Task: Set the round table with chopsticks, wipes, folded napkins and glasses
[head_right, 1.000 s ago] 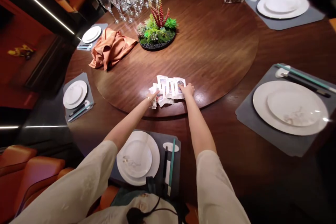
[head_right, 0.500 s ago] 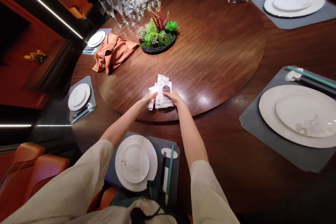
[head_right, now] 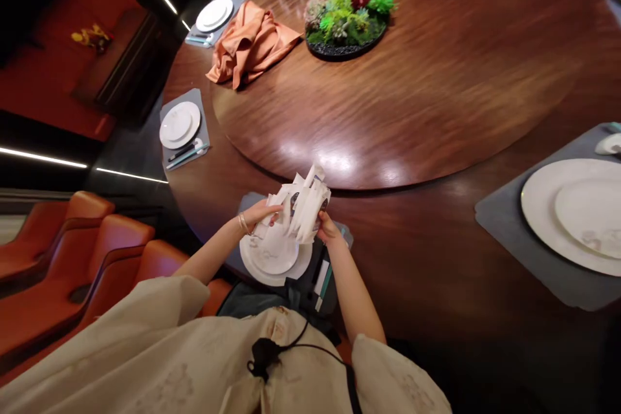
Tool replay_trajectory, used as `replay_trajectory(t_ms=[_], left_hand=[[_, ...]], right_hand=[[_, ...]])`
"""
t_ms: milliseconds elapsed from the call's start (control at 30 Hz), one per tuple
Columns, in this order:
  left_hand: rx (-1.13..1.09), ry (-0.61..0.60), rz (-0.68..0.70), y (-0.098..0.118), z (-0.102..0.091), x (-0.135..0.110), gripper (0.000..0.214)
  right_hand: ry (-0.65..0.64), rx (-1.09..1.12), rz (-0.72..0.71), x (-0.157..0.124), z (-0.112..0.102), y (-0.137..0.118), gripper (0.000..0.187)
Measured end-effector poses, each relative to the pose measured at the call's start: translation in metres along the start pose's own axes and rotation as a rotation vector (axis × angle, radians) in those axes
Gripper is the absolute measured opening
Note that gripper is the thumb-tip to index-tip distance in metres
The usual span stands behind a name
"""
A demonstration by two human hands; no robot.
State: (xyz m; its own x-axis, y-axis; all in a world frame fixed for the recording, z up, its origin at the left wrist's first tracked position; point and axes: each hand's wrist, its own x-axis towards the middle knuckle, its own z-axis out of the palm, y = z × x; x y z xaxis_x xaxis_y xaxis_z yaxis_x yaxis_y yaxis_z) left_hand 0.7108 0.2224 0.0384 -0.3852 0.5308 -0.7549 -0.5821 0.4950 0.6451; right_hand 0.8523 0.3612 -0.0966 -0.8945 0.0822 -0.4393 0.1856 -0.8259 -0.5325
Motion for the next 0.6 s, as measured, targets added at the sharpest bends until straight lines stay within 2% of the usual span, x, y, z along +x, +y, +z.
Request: replay_trajectory(t_ms=[67, 133, 200, 267, 333, 400, 467, 600], left_hand=[[-0.11, 0.049, 0.01, -0.009, -0.021, -0.025, 0.042], [-0.201, 0.148, 0.039, -0.022, -0.036, -0.04, 0.047], [-0.214, 0.257, 0.051, -0.039, -0.044, -0.048, 0.048], [-0.163, 0.315, 0.061, -0.055, -0.05, -0.05, 0.05], [-0.112, 0.304, 0.071, -0.07, -0.06, -0.052, 0.056], [-0.098, 0.256, 0.071, -0.081, -0.078, -0.057, 0.06], [-0.112, 0.2, 0.063, -0.09, -0.106, -0.063, 0.061], [-0.155, 0.113, 0.069, -0.109, -0.177, -0.073, 0.063]], right_hand=[[0.02, -0.012, 0.015, -0.006, 0.015, 0.012, 0.053], [0.061, -0.037, 0.015, -0.011, 0.035, 0.019, 0.058], [0.097, -0.098, 0.012, -0.013, 0.062, 0.026, 0.059], [0.158, -0.176, -0.022, -0.014, 0.093, 0.036, 0.06], [0.249, -0.248, -0.066, -0.015, 0.124, 0.049, 0.06], [0.337, -0.299, -0.084, -0.014, 0.153, 0.065, 0.058], [0.4, -0.327, -0.082, -0.011, 0.178, 0.084, 0.054], [0.47, -0.381, -0.126, 0.003, 0.226, 0.125, 0.053]])
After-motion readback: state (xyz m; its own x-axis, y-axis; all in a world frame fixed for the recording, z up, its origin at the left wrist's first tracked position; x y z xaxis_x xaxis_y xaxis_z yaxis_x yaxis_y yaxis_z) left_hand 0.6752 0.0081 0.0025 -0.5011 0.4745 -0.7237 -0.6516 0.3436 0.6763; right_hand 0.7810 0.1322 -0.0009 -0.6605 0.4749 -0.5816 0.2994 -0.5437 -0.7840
